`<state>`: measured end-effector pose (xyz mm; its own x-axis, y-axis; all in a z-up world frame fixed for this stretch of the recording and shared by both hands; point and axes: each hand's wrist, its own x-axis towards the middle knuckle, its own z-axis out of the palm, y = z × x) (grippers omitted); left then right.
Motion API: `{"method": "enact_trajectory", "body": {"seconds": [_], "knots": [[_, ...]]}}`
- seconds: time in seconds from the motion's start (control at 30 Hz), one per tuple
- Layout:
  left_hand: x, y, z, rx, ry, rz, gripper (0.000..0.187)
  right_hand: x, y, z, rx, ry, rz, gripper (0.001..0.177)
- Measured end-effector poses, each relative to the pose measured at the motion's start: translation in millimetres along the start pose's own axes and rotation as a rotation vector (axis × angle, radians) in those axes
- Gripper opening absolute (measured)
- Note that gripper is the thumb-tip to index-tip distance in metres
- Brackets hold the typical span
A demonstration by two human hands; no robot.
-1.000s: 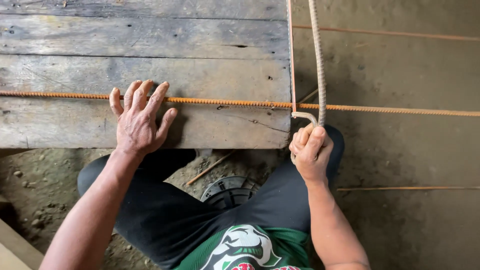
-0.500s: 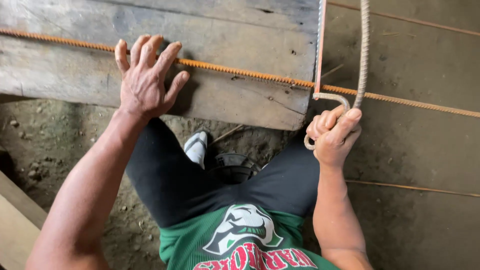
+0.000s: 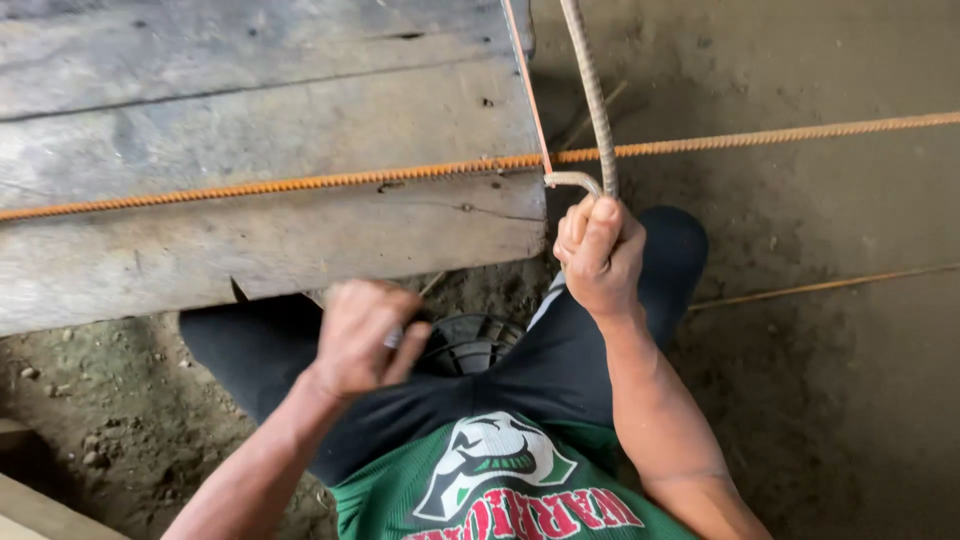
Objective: Sawing a metal rebar with a manual hacksaw and bending it on a wooden workbench.
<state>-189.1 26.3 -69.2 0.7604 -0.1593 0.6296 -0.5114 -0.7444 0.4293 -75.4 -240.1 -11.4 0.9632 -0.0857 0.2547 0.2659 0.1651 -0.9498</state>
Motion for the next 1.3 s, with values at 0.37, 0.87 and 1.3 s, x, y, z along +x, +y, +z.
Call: {"method": "enact_trajectory", "body": {"seconds": [0.37,0.87,1.3], "knots": [[-38.2,13.8,85.6,-0.143,-0.858,-0.39,0.03,-4.7,16.3,-10.9,-0.068,-0.071,-0.031,0.051],[205.4,-57.5,62.9,0.237,-0.575,0.048,0.054,-15.3,20.8,5.4,-0.294,0.008,-0.105,0.047],[198.3,-57.4,67.9,0.28,-0.556,0.01,0.048,-13.0,-13.4,19.3,-0.441,-0.006,0.005,0.052]]}}
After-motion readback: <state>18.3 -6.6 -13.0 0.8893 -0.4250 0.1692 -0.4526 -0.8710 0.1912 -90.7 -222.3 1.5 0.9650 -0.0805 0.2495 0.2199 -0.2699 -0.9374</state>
